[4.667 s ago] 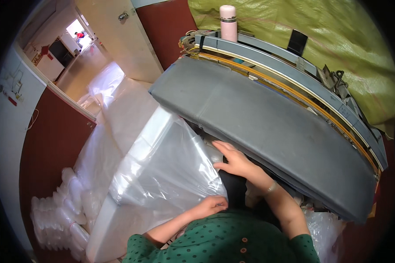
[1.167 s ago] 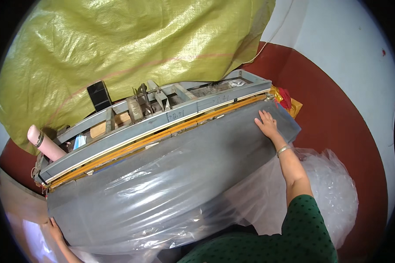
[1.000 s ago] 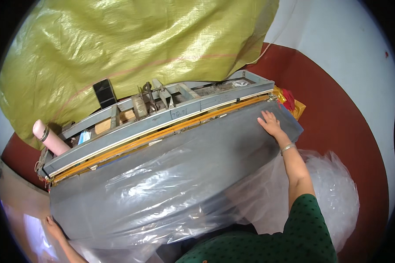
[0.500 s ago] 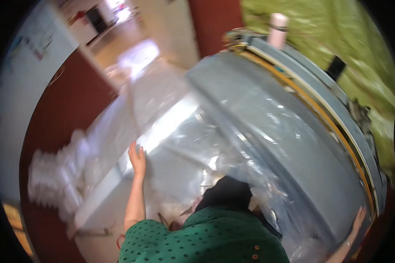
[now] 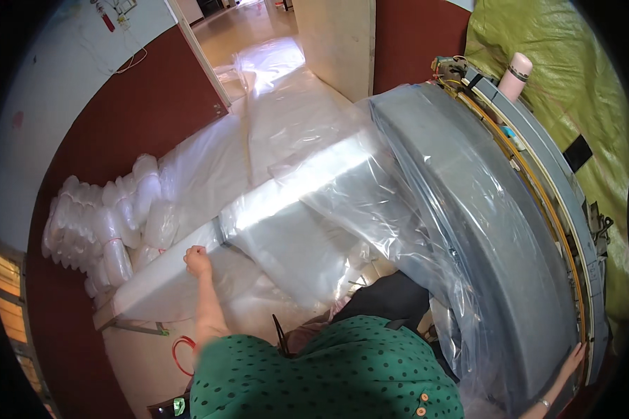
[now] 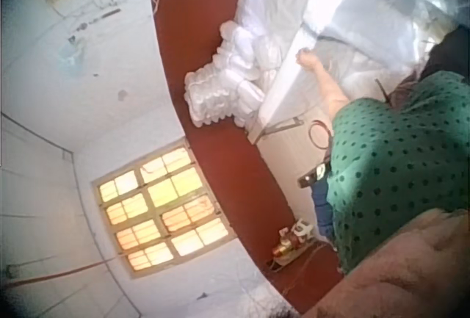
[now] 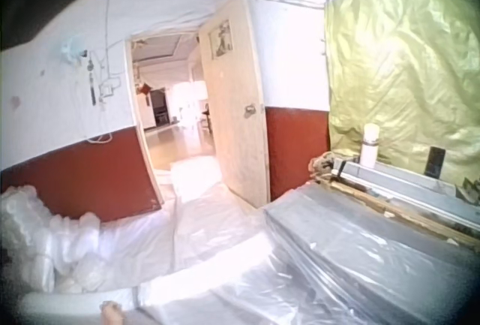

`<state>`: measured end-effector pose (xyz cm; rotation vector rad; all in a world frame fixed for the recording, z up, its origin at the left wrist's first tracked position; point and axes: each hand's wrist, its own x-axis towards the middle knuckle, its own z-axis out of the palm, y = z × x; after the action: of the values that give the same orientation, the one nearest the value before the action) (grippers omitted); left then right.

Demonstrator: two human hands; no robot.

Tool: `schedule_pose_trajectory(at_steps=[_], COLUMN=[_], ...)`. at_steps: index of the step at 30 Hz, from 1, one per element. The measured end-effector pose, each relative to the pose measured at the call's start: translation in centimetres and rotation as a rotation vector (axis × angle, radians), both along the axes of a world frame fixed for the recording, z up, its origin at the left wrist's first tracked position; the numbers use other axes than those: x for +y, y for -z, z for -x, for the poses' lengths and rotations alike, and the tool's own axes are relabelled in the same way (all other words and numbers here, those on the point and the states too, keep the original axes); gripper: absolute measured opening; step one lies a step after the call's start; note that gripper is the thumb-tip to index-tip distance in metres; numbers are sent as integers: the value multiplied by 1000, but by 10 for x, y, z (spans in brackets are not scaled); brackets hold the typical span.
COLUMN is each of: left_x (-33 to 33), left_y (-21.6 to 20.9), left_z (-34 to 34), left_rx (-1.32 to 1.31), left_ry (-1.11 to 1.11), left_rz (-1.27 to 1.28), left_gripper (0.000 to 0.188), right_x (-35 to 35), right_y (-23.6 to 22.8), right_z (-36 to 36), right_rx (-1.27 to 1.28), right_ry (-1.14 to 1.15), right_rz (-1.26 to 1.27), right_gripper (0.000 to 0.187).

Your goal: The person wraps a large, flat, gray rectangular object, likely a piece of furniture or a panel, with a clear plastic sheet. They repeatedly pull the plastic over the object, smooth it out, and adjust the edges to ensure coverage.

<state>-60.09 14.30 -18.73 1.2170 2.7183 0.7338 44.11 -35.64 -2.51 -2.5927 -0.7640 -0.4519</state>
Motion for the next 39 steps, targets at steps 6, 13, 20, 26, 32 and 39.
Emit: schedule_pose_trajectory(at_steps=[6,13,20,26,32,39], left_x=[-20,57,9,-4,126,172], left_y=[31,-209,-356,-393,-414,-328], left_z=[172,-143,-385,-495,-503,-572], left_rx=[-243,-762,-880,-495,-628,-889], left_ry=[-2,820,1578,1741,1369,1378], left_rz=[-545,-337,-287,-824,-1303,-883], left_gripper=[10,8,8,9,15,21], right_x=[22,191,388,394,274,49], right_y=[20,-23,-116,-99,-71,-92], right_z=[-7,110,404,484,396,294], right_rx=[122,435,832,1205,1003,729], right_ry=[4,-467,-1301,-1452,-1127,-388], right_rz=[-15,-398,-452,-479,-110,-617], right_gripper=[56,38,69,41,24,3])
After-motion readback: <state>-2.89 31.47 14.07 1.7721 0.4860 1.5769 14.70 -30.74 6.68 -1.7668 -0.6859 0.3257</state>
